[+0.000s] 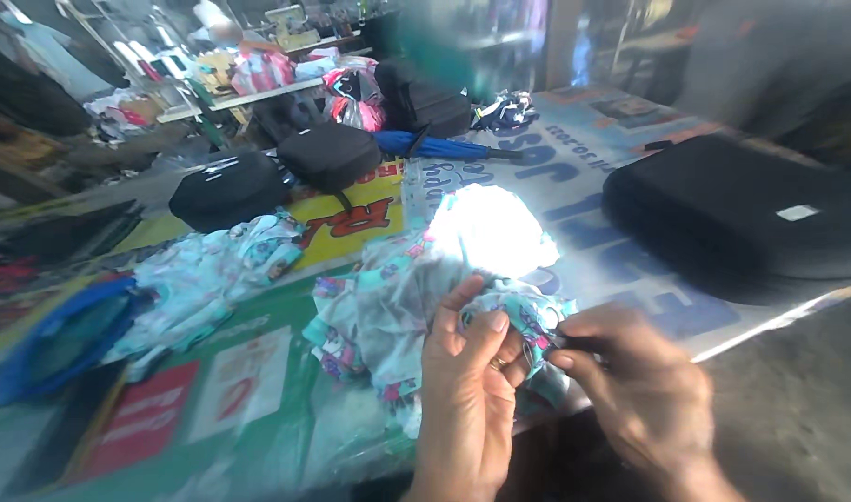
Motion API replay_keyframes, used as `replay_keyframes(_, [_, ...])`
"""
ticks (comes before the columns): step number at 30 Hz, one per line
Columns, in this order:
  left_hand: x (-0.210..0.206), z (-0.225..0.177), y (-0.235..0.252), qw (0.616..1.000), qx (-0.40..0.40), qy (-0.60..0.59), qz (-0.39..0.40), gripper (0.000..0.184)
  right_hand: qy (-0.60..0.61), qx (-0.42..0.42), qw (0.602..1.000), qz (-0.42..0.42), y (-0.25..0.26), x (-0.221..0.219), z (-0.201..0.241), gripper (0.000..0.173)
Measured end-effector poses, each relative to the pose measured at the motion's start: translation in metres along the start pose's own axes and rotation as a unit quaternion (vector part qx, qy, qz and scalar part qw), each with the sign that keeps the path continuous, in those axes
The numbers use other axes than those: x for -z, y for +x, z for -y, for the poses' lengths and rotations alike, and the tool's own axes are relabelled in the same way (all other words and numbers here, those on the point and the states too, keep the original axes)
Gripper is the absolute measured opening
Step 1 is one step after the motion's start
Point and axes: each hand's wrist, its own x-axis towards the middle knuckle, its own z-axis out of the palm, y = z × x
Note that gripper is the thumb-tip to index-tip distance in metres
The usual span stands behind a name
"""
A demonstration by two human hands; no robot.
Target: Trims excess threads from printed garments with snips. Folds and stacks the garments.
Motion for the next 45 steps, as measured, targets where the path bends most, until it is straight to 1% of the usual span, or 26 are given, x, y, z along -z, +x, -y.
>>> replay_keyframes(4, [0.001,0.001,-0.002,1.0,-0.002,0.012,0.0,0.028,0.014,-0.002,1.0,-0.009,0.0,0.002,0.0,0.015])
replay_keyframes(8, [0.003,0.004,-0.003,0.999,-0.016,0.028,0.012,0.032,0.017,-0.001,1.0,-0.009,0.002,0.004,0.0,0.019])
replay_keyframes(13, [0.002,0.005,-0.002,0.999,-0.04,0.033,0.016,0.031,0.004,-0.005,1.0,-0.004,0.002,0.004,0.0,0.023])
replay_keyframes(18, [0.004,0.008,-0.003,0.996,-0.064,0.045,0.034,0.032,-0.004,0.0,1.0,-0.01,0.001,0.004,0.0,0.021])
replay_keyframes(27, [0.005,0.012,-0.004,0.996,-0.07,0.047,0.04,0.033,-0.013,0.003,1.0,-0.014,-0.001,0.005,0.0,0.019])
replay_keyframes(31, [0.006,0.013,-0.006,0.995,-0.074,0.046,0.045,0.034,-0.027,0.009,0.999,-0.017,-0.002,0.007,0.0,0.014])
replay_keyframes(34, [0.008,0.016,-0.006,0.993,-0.088,0.056,0.052,0.035,-0.047,0.019,0.999,-0.018,-0.004,0.009,0.001,0.02])
replay_keyframes(36, [0.012,0.019,-0.006,0.99,-0.103,0.069,0.064,0.036,-0.064,0.014,0.998,-0.014,-0.004,0.008,0.005,0.024])
replay_keyframes(41, [0.016,0.026,-0.006,0.979,-0.149,0.095,0.098,0.037,-0.075,-0.013,0.997,-0.007,-0.002,0.008,0.01,0.023])
replay_keyframes(45, [0.015,0.029,-0.006,0.978,-0.154,0.098,0.105,0.035,-0.063,-0.027,0.998,-0.008,-0.003,0.008,0.009,0.022])
